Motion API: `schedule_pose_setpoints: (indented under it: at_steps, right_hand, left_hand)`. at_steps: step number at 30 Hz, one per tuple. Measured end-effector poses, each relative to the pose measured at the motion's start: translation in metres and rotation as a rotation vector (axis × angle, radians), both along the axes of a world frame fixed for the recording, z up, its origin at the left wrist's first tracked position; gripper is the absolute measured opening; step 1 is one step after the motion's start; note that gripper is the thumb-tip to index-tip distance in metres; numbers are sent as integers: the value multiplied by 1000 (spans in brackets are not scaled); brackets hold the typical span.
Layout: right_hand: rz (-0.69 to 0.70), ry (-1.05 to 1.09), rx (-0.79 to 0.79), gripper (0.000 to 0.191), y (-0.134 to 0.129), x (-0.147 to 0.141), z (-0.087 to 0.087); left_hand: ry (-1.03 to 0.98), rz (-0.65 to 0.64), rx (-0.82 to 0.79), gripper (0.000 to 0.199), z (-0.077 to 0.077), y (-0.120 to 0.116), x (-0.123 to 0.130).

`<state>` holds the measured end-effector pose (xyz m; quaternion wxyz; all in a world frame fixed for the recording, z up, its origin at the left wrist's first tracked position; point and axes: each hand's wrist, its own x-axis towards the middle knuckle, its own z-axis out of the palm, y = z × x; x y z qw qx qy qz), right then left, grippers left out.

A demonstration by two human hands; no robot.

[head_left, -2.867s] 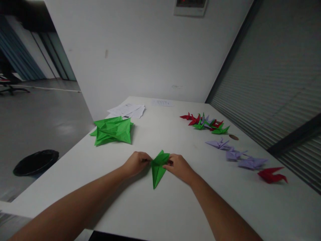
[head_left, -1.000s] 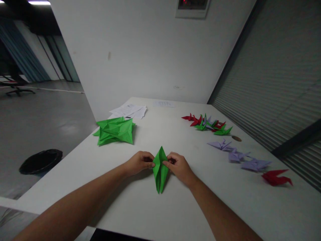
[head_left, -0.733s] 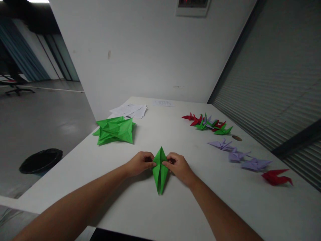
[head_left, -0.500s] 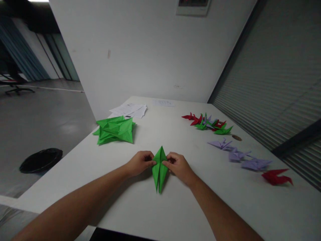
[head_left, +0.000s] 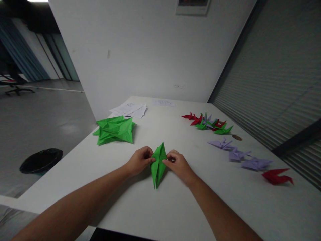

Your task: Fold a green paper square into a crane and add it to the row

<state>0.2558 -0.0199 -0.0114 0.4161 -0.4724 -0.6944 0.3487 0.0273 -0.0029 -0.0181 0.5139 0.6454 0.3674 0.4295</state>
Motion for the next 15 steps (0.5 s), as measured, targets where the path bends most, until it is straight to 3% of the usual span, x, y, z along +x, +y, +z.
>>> schedule_pose_setpoints:
  at_steps: [9,15]
  right_hand:
    - [-84,460,-394,47,-11,-12,0]
    - [-89,624,-481,56,-16,-17,4]
  left_hand:
    - [-99,12,-12,30,-2,-1,1]
    - [-33,29,18,29,-9,1,0]
